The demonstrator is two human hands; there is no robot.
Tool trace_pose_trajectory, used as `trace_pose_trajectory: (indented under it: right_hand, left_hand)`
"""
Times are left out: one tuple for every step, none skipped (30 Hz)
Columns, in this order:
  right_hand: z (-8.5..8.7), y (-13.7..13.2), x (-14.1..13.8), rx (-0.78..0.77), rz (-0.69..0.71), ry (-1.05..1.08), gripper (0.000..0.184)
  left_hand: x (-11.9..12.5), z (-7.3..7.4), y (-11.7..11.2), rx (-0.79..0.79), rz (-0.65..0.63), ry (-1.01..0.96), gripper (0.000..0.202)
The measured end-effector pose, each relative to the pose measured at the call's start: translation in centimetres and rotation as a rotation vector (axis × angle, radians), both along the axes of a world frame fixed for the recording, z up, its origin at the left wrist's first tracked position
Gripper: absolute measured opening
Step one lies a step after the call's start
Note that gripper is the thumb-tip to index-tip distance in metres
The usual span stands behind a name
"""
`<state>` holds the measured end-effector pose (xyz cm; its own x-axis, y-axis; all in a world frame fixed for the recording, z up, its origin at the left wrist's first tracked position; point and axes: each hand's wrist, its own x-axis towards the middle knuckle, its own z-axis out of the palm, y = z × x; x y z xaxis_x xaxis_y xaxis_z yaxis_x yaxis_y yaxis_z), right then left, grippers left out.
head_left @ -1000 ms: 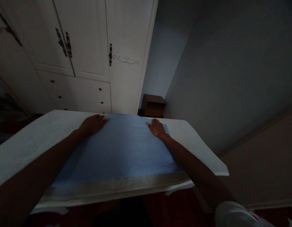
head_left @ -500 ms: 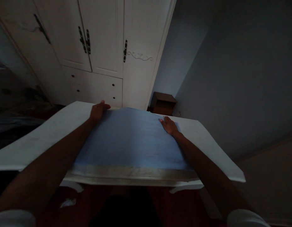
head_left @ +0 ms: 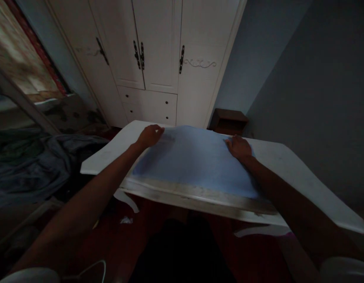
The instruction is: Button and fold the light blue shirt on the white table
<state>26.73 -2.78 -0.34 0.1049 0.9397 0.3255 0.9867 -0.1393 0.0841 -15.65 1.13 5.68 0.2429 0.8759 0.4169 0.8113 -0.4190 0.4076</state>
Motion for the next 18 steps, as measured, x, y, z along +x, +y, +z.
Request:
trace_pose_trajectory:
  right_hand:
    - [0.3, -0.2, -0.4, 0.007, 0.011, -0.033, 0.058]
    - [0.6, -0.4, -0.9, 0.02, 0.025, -0.057, 0.058]
    - [0.9, -0.7, -1.5, 0.041, 0.042, -0.072, 0.058]
    - [1.2, -1.1, -2.3, 0.065, 0.06, -0.079, 0.058]
    - [1.5, -1.6, -3.1, 0.089, 0.083, -0.077, 0.06]
    - [1.8, -2.3, -4.1, 0.108, 0.113, -0.064, 0.061]
    - [2.1, -3.1, -5.1, 0.117, 0.151, -0.044, 0.063]
    - [2.3, -4.1, -6.1, 0.12, 0.197, -0.016, 0.066]
    - [2.4, -5.2, -7.2, 0.118, 0.256, 0.013, 0.068]
    - [2.5, -6.4, -8.2, 0.106, 0.323, 0.042, 0.07]
    - [2.6, -7.8, -9.2, 0.089, 0.395, 0.068, 0.072]
    - [2.6, -9.2, -10.0, 0.067, 0.466, 0.094, 0.072]
    - [2.6, -10.5, -10.7, 0.041, 0.528, 0.121, 0.072]
    - [2.5, -11.8, -11.2, 0.012, 0.579, 0.144, 0.071]
    - [2.4, -12.9, -11.6, -0.017, 0.615, 0.162, 0.07]
    - [2.3, -13.9, -11.8, -0.044, 0.641, 0.177, 0.07]
    - [2.2, -14.7, -11.8, -0.069, 0.658, 0.185, 0.071]
    - [2.1, -15.3, -11.7, -0.09, 0.669, 0.189, 0.071]
  left_hand:
    - [1.1, -0.1, -1.3, -0.005, -0.039, 0.025, 0.053]
    - [2.3, -0.3, -2.6, -0.001, -0.124, 0.082, 0.053]
    - [3.3, -0.5, -4.0, 0.007, -0.211, 0.143, 0.054]
    - [4.2, -0.7, -5.4, 0.009, -0.255, 0.198, 0.054]
    - [4.8, -0.8, -6.8, 0.022, -0.238, 0.218, 0.053]
    - [5.0, -0.9, -8.2, 0.044, -0.192, 0.205, 0.052]
    - [5.0, -1.0, -9.6, 0.073, -0.124, 0.163, 0.051]
    - [4.6, -1.1, -11.0, 0.112, -0.054, 0.098, 0.049]
    - [3.9, -1.3, -12.4, 0.156, 0.012, 0.024, 0.047]
    - [3.0, -1.5, -13.9, 0.192, 0.07, -0.044, 0.046]
    - [1.9, -1.8, -15.5, 0.229, 0.143, -0.099, 0.044]
    - [0.7, -2.2, -16.9, 0.258, 0.226, -0.134, 0.043]
    - [-0.6, -2.7, -18.3, 0.275, 0.31, -0.155, 0.045]
    - [-2.0, -3.3, -19.4, 0.268, 0.38, -0.162, 0.047]
    - [-3.2, -3.9, -20.2, 0.243, 0.419, -0.15, 0.048]
    - [-4.4, -4.5, -20.8, 0.196, 0.433, -0.118, 0.05]
    - [-5.3, -5.1, -21.1, 0.15, 0.439, -0.098, 0.051]
    - [-6.1, -5.5, -21.1, 0.112, 0.439, -0.091, 0.05]
